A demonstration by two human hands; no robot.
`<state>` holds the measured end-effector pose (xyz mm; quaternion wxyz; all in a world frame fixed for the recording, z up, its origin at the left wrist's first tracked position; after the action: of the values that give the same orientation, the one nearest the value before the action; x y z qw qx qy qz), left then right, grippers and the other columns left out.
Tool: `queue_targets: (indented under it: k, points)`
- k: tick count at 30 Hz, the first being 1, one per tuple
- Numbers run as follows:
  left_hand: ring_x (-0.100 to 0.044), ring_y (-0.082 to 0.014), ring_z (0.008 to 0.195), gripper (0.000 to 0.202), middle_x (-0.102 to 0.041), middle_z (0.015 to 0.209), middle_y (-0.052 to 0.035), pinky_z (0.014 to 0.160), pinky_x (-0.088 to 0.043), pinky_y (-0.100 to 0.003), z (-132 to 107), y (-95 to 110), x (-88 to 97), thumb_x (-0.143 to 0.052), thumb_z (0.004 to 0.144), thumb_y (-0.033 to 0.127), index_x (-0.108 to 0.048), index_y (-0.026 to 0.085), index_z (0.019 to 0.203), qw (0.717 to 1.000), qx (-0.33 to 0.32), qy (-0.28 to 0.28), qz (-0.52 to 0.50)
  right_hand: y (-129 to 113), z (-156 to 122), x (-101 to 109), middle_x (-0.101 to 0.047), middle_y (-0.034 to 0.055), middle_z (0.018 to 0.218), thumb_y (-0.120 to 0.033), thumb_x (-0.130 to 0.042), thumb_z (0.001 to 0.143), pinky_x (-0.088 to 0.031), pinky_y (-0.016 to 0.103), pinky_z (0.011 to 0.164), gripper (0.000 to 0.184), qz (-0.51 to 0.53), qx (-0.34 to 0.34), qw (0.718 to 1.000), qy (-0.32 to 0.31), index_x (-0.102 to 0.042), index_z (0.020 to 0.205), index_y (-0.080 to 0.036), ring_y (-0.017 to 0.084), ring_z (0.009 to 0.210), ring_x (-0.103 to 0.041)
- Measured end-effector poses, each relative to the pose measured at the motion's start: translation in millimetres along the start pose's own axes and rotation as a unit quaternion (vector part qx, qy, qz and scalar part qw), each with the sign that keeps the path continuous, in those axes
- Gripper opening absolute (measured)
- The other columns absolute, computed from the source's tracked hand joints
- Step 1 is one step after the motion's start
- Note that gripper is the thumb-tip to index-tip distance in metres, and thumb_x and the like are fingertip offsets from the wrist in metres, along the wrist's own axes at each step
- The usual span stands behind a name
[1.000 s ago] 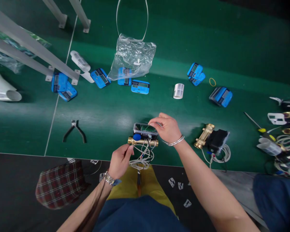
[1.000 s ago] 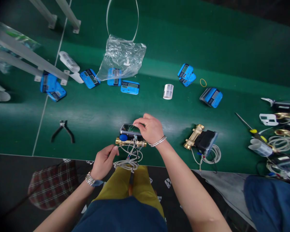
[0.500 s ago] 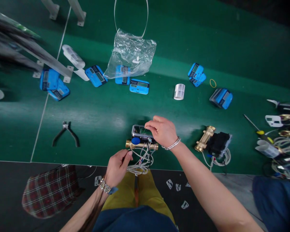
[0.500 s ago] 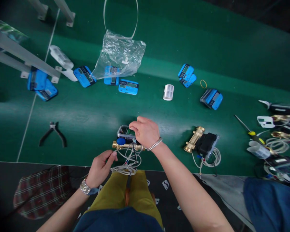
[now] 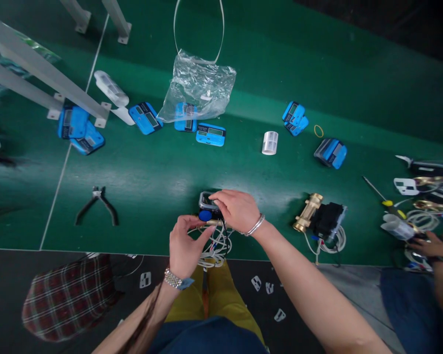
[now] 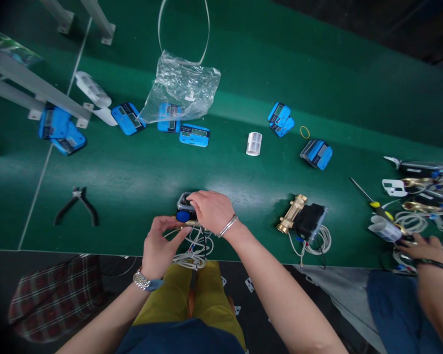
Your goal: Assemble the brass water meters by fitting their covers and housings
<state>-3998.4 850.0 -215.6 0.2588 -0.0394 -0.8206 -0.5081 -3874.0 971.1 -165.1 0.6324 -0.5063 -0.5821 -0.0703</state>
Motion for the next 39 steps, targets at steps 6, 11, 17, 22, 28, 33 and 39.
queue_targets:
  k: [6,11,17,22,28,33,39]
  points:
    - [-0.074,-0.0208,0.081,0.037,-0.077,0.084,0.0013,0.079,-0.049,-0.033,4.8,-16.0,-13.4,-0.077,0.078,0.05,-0.056,0.024,0.094,0.997,0.079,0.011,-0.018,-7.6,1.1,-8.7,-0.074,0.0028,0.111,-0.023,-0.043,0.098,-0.043,0.032,0.075,0.029,-0.021,-0.004,1.0,-0.014,-0.061,0.121,-0.026,0.02,0.092,-0.068]
    - [-0.07,-0.024,0.086,0.024,-0.077,0.081,0.0015,0.079,-0.044,-0.036,7.0,-7.8,-4.3,-0.074,0.081,0.045,-0.063,0.025,0.088,0.998,0.042,-0.01,0.048,2.3,-4.8,6.5,-0.074,0.0036,0.096,-0.033,-0.057,0.095,-0.039,0.034,0.078,0.025,-0.017,-0.013,1.0,0.008,-0.064,0.117,-0.025,0.021,0.088,-0.062]
    - [-0.061,-0.0278,0.091,0.005,-0.077,0.083,0.0033,0.091,-0.031,-0.051,1.2,11.9,44.9,-0.07,0.086,0.034,-0.074,0.034,0.083,0.967,-0.058,-0.025,0.246,23.3,-32.7,37.7,-0.063,0.0006,0.078,-0.025,-0.058,0.094,-0.038,0.035,0.082,0.008,0.108,-0.061,0.988,0.096,-0.065,0.094,-0.022,0.018,0.083,-0.054]
    - [-0.059,-0.0261,0.088,0.01,-0.075,0.081,0.0006,0.086,-0.039,-0.045,-1.1,51.7,73.9,-0.07,0.087,0.034,-0.072,0.028,0.08,0.954,-0.202,0.043,0.218,35.0,-62.0,13.4,-0.058,-0.002,0.078,-0.034,-0.063,0.091,-0.039,0.026,0.063,0.014,0.418,-0.153,0.889,0.107,-0.063,0.09,-0.02,0.011,0.067,-0.049]
    - [-0.061,-0.0188,0.086,0.003,-0.074,0.087,0.0016,0.083,-0.046,-0.036,0.3,102.1,50.5,-0.072,0.088,0.025,-0.069,0.025,0.088,0.949,-0.293,0.043,0.11,43.8,-88.6,-10.5,-0.073,0.0024,0.093,-0.033,-0.08,0.076,-0.05,0.023,0.054,0.034,0.598,-0.218,0.757,0.149,-0.065,0.104,-0.021,0.007,0.058,-0.057]
    - [-0.06,-0.0173,0.094,0.005,-0.071,0.095,0.0001,0.083,-0.048,-0.034,3.2,104.4,2.6,-0.06,0.096,0.025,-0.064,0.023,0.094,0.963,-0.25,-0.092,0.041,46.3,-97.1,-33.0,-0.077,0.0039,0.094,-0.026,-0.088,0.067,-0.059,0.021,0.06,0.037,0.71,-0.266,0.634,0.152,-0.07,0.098,-0.02,0.01,0.066,-0.067]
    - [-0.057,-0.0174,0.087,0.002,-0.071,0.085,0.0036,0.078,-0.048,-0.033,-3.8,97.1,-3.6,-0.069,0.09,0.027,-0.07,0.027,0.089,0.973,-0.216,-0.074,0.017,33.2,-91.9,-43.6,-0.077,0.0017,0.086,-0.032,-0.09,0.066,-0.056,0.013,0.06,0.041,0.78,-0.249,0.562,0.119,-0.078,0.103,-0.02,0.004,0.061,-0.061]
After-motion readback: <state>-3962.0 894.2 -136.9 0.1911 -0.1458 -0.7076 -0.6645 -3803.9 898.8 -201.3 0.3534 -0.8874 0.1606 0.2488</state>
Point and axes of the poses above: each hand's wrist, its own z-axis towards the middle knuckle, its own x-axis out of the back of the hand, y = z × x, the point moved 9 cm from there along z, towards the middle knuckle
